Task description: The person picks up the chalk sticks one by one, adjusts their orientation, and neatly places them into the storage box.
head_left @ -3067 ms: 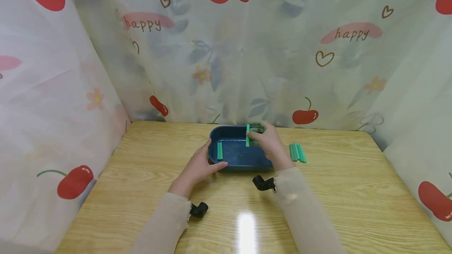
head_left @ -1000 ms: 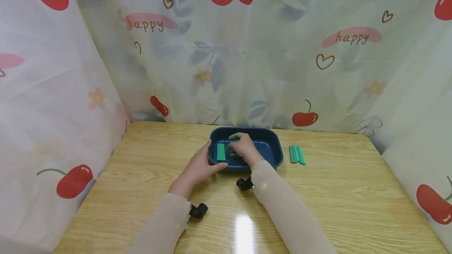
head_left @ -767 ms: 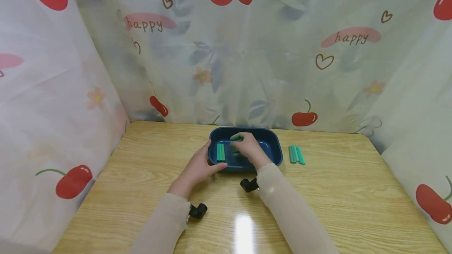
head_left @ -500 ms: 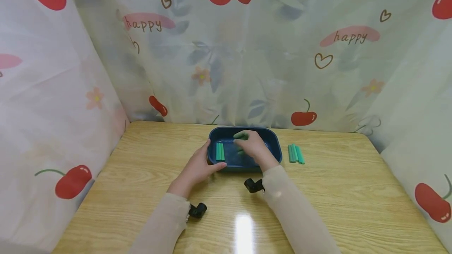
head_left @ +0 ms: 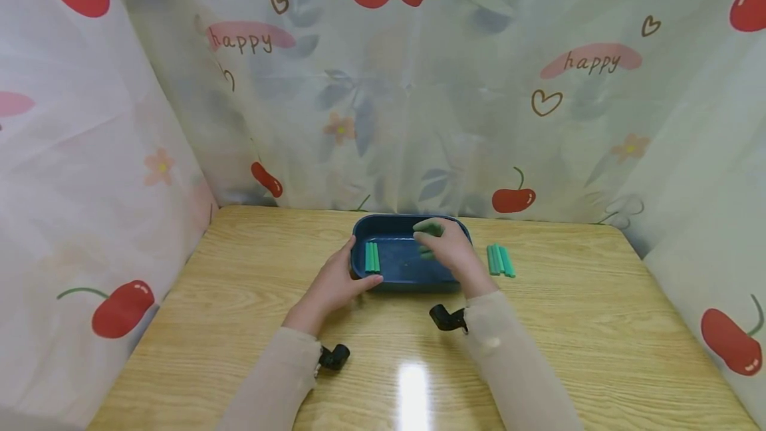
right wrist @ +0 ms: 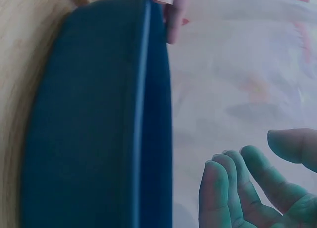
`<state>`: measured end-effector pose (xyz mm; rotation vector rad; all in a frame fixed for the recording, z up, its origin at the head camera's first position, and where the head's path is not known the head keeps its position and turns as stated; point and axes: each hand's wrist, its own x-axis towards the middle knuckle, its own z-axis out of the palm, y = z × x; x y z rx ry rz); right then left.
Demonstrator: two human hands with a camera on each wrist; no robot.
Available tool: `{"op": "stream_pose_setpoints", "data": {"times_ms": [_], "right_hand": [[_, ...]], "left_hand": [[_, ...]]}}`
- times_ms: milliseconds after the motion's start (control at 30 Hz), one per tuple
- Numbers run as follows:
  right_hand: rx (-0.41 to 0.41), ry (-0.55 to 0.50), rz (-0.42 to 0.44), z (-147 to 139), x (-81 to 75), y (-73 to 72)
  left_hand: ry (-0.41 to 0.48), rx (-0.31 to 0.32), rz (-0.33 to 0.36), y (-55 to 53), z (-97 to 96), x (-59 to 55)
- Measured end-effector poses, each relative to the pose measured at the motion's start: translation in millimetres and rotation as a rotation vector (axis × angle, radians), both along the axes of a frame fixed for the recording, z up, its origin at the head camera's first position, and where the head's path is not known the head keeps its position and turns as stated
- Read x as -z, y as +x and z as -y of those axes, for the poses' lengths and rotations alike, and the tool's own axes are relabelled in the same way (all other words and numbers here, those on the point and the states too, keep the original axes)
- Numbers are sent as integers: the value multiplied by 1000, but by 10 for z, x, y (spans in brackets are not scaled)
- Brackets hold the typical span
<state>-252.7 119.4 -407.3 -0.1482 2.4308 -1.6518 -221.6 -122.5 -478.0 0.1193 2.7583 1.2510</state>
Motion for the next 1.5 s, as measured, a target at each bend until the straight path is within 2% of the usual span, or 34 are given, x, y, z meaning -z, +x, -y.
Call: {"op": "stream_pose_setpoints", "data": {"times_ms": [333, 533, 733, 900, 1133, 1300, 1500], "right_hand": [[18, -24, -16, -230, -140, 110], [45, -28, -33, -342, -165, 176], [88, -46, -67, -457, -180, 200], [124, -23, -121, -592, -200, 216], [198, -3, -209, -806, -98, 206], [259, -8, -219, -948, 21, 183], [315, 34, -207, -1138, 160, 134]], "left_hand": [[-6, 3, -11, 3, 0, -3], [-13, 3, -9, -3, -2, 6], [-13, 1, -7, 0, -1, 15], [-9, 3, -11, -3, -2, 15], [-13, 3, -17, -5, -4, 7], [-19, -3, -16, -6, -5, 5], [-24, 0, -14, -9, -11, 14]]}}
